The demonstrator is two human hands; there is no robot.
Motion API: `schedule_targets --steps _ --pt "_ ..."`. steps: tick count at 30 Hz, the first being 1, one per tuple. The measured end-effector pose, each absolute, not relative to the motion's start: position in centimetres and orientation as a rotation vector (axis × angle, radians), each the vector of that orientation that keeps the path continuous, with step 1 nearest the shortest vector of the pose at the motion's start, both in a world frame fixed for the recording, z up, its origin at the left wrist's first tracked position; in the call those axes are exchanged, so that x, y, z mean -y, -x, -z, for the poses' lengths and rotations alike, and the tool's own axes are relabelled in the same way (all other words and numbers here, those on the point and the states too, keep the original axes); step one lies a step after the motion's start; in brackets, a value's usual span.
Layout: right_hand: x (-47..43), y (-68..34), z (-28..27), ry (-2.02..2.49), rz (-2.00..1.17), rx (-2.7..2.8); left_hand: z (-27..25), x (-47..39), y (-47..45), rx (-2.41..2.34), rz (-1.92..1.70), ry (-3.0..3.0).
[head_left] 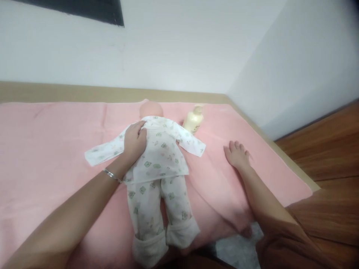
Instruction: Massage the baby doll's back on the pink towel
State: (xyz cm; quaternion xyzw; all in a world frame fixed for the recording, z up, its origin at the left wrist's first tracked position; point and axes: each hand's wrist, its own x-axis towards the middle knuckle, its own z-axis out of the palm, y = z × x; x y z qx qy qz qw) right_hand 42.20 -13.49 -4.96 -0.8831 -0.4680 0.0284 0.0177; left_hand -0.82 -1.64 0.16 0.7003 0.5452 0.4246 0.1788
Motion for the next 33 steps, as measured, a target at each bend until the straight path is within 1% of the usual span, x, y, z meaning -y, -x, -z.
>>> schedule_targets --steps 3,6,9,11,13,18,20,22,27,30,33 --pt "12.6 -44.1 5.3 2.728 -0.092 1.52 -0.3 1.7 0.8 -1.547 -1.198 -1.974" --pt "11.6 -45.2 4.5 2.744 -0.13 1.568 -0.4 1.8 0.7 -1.553 -1.18 -1.974" --pt "10.3 -45.1 2.7 2.808 -0.142 1.562 -0.4 1.8 0.7 -1.551 -1.161 -1.987" --pt "9.3 -44.1 0.8 2.773 -0.069 1.572 -0.4 1.7 0.8 -1.553 -1.157 -1.993" --pt "8.0 -42.2 -1.7 2.559 0.056 1.629 -0.3 1.7 0.8 -1.555 -1.162 -1.994" --pt "4.9 -34.0 -8.5 1.709 0.165 1.483 -0.3 1.6 0.9 -1.55 -1.16 -2.005" --pt "3.8 -30.4 -10.5 1.48 0.18 1.465 -0.4 1.6 0.9 -1.548 -1.153 -2.011" --pt "2.7 -27.5 -11.6 1.358 0.199 1.453 -0.4 1.6 1.0 -1.546 -1.157 -2.011" --pt "0.2 -23.6 -11.0 1.224 0.27 1.545 -0.3 1.8 1.1 -1.548 -1.17 -2.001" --pt "-0.4 -23.5 -9.8 1.121 0.329 1.64 -0.4 2.0 1.1 -1.549 -1.16 -1.984" --pt "-0.2 -24.5 -9.5 1.183 0.316 1.671 -0.6 2.3 1.1 -1.564 -1.149 -1.951"
